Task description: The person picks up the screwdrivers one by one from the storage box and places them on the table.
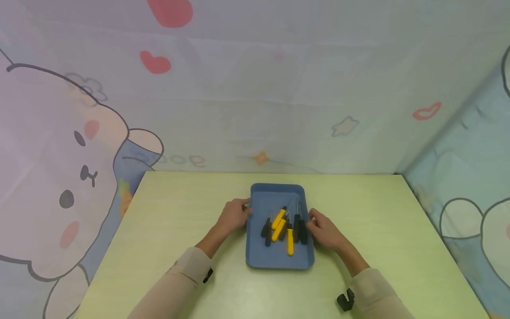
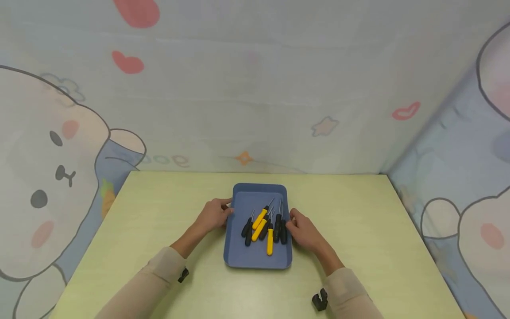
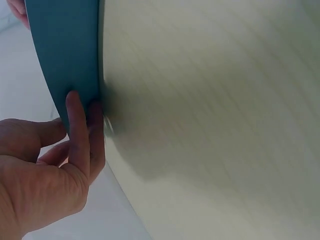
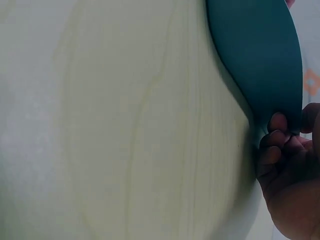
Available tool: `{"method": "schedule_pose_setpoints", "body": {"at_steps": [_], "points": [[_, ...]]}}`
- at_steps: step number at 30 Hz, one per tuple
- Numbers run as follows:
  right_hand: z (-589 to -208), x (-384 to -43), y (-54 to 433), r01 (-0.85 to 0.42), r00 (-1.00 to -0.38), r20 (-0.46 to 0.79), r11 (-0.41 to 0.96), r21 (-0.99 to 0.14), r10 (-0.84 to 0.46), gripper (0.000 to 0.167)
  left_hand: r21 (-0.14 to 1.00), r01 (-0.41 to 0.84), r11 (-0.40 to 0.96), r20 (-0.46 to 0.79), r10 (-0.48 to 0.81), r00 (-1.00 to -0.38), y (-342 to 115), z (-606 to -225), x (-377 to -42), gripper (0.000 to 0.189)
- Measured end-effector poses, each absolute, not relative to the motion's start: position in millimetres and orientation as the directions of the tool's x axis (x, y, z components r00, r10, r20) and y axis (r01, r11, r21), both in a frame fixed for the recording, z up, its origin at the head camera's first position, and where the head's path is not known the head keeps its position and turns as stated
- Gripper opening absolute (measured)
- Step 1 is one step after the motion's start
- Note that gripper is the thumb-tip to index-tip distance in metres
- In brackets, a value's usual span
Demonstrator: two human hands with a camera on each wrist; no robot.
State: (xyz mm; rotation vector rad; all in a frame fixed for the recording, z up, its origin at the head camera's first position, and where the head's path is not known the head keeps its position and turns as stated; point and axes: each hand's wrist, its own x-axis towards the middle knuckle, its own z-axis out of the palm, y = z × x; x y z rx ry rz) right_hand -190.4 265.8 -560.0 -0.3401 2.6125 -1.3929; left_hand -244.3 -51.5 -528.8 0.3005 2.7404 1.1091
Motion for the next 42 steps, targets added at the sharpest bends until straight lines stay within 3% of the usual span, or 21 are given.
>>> {"method": "schedule_pose_setpoints", "body": {"at_steps": [27,42], "points": [[-567.0,-188.1,264.0,-0.107,-0.974,-0.027,0.556,-0.824,-0.226,0.003,0.687,0.118,0.717,-0.075,0.232,-0.97,-47.5,-534.3,-237.6,0.046],[-564.4,-186.8,263.8,-0.087,-0.983,-0.02,0.557,-0.826,-0.183,0.004,0.737,0.064,0.673,-0.089,0.191,-0.977,-46.9,-537.5,-239.1,0.047]]}}
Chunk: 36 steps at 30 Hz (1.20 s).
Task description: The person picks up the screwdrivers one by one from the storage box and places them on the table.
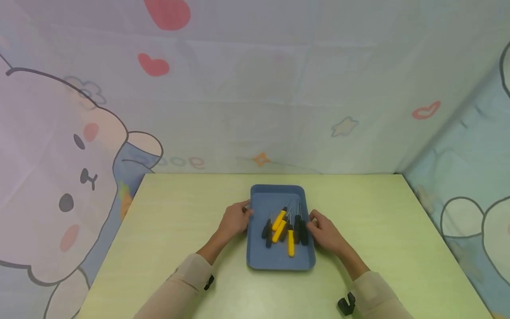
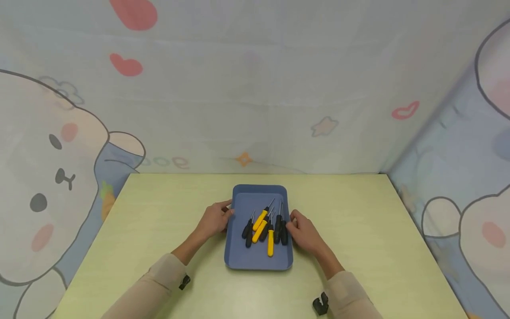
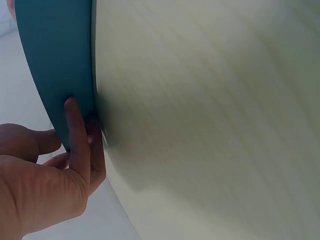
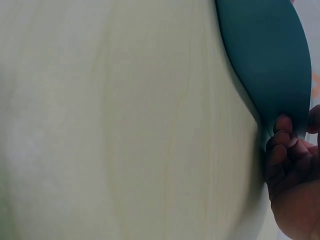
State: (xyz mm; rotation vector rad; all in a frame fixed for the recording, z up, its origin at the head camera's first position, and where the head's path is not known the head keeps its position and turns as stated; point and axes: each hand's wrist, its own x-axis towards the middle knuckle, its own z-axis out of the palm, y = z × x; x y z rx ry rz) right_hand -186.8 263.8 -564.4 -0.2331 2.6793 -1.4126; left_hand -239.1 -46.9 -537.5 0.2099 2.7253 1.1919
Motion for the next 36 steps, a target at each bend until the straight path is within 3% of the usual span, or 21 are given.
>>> {"method": "schedule_pose_setpoints", "body": {"at_steps": [15,22,30,36], "points": [[-565.1,-182.9,266.8,-0.015,-0.982,-0.077,0.485,-0.874,-0.17,0.013,0.81,0.114,0.575,0.02,0.168,-0.986,-46.1,-547.5,-230.7,0.045],[-566.7,-182.4,268.9,0.007,-0.984,-0.086,0.445,-0.896,-0.158,0.015,0.872,0.076,0.484,-0.008,0.17,-0.985,-41.9,-548.2,-229.5,0.056],[-568.8,-180.9,266.5,0.005,-0.982,-0.09,0.451,-0.893,-0.167,0.019,0.952,-0.003,0.308,-0.081,0.24,-0.967,-50.9,-556.1,-231.1,0.068],[-567.9,-180.8,268.9,0.003,-0.985,-0.084,0.477,-0.879,-0.149,0.018,0.974,0.027,0.226,-0.061,0.373,-0.926,-59.8,-562.5,-236.7,0.074]]}}
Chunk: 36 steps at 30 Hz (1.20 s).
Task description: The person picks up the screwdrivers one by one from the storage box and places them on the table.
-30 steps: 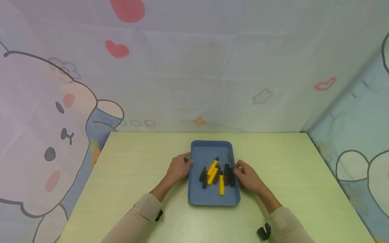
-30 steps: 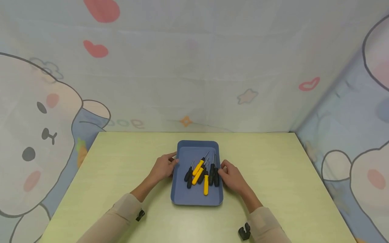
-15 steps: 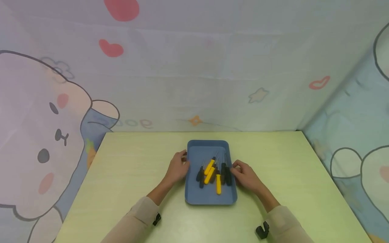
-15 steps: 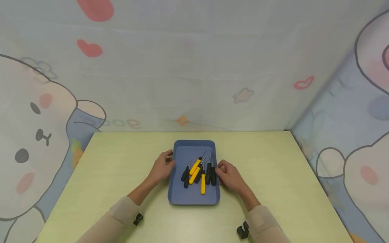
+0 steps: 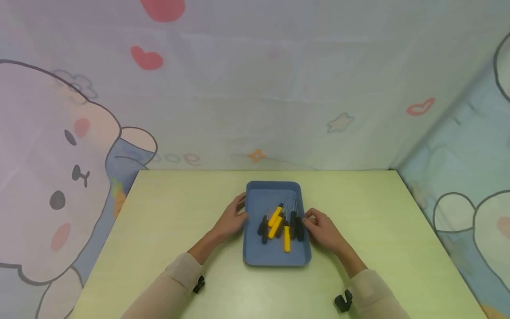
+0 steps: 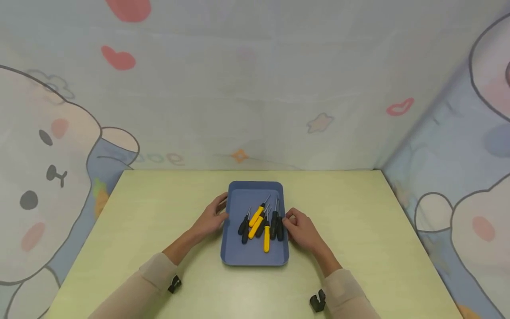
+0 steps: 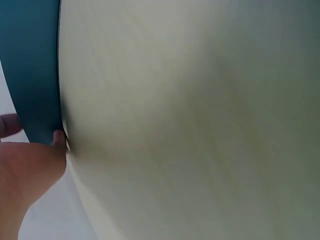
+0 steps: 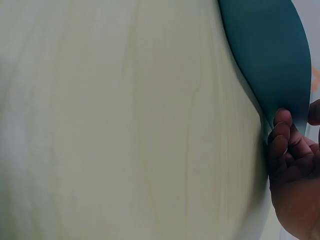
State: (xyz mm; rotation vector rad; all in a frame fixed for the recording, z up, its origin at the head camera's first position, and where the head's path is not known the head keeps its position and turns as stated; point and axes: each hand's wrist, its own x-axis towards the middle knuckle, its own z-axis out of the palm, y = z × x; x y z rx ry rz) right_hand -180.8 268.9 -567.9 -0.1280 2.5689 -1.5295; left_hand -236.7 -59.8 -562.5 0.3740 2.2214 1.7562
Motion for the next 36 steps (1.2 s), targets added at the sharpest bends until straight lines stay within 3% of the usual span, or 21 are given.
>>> {"method": "schedule_pose_setpoints", "body": {"at_steps": [7,21,36], "points": [[-567.0,-182.1,269.1,0.016,-0.984,-0.098,0.477,-0.879,-0.148,0.02,0.986,0.003,0.168,-0.074,0.452,-0.889,-70.3,-566.0,-242.8,0.074],[-565.1,-179.0,266.0,0.023,-0.985,-0.1,0.471,-0.882,-0.139,0.016,0.992,0.018,0.124,-0.043,0.475,-0.879,-71.5,-567.0,-242.2,0.066],[-566.6,-174.1,262.9,-0.027,-0.994,-0.031,0.522,-0.853,-0.102,0.019,0.982,0.088,0.166,-0.004,0.489,-0.872,-72.1,-569.7,-240.6,0.064]]}}
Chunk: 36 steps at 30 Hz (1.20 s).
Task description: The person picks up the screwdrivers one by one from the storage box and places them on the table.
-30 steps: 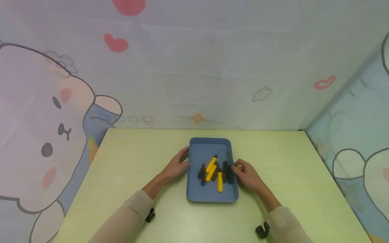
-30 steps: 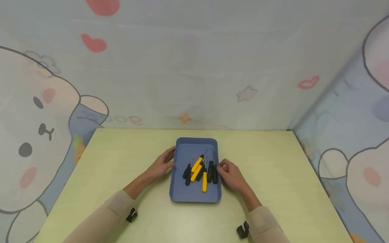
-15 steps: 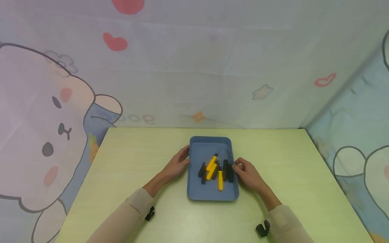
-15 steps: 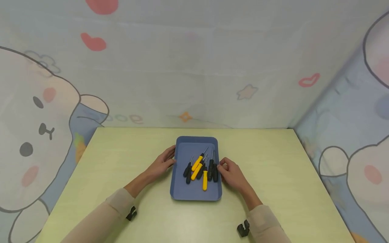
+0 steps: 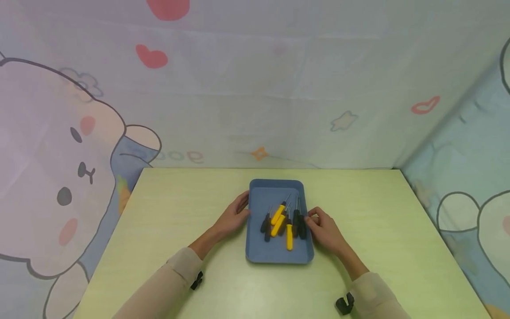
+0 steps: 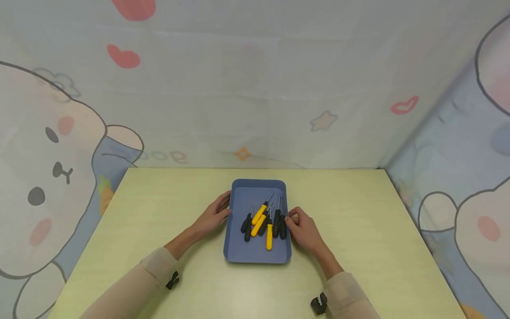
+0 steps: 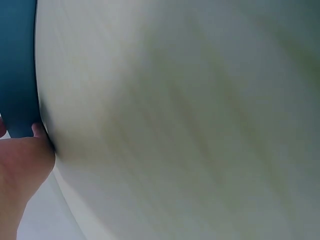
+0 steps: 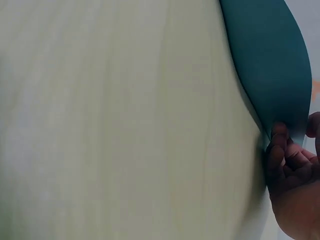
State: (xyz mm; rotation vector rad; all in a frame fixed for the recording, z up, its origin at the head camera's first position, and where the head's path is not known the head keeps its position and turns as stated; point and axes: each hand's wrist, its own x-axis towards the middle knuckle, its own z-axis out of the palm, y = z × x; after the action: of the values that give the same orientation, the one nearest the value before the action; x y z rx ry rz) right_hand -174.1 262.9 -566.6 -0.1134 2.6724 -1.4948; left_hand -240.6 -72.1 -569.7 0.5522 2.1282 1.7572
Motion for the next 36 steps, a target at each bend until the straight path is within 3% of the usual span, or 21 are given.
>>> {"method": "schedule_pose_setpoints", "body": {"at_steps": [15,25,36], "points": [[-551.5,-179.8,258.4,-0.195,-0.98,0.117,0.645,-0.739,-0.161,0.005,0.975,0.109,0.196,0.005,0.469,-0.883,-72.5,-572.6,-242.4,0.064],[-535.7,-183.0,251.4,-0.148,-0.985,0.169,0.694,-0.704,-0.039,0.007,0.976,0.114,0.186,0.012,0.476,-0.88,-71.8,-571.8,-241.2,0.064],[-519.8,-185.1,236.6,-0.159,-0.987,0.142,0.682,-0.714,-0.081,0.021,0.977,0.111,0.183,0.012,0.471,-0.882,-71.9,-575.6,-242.9,0.063]]}}
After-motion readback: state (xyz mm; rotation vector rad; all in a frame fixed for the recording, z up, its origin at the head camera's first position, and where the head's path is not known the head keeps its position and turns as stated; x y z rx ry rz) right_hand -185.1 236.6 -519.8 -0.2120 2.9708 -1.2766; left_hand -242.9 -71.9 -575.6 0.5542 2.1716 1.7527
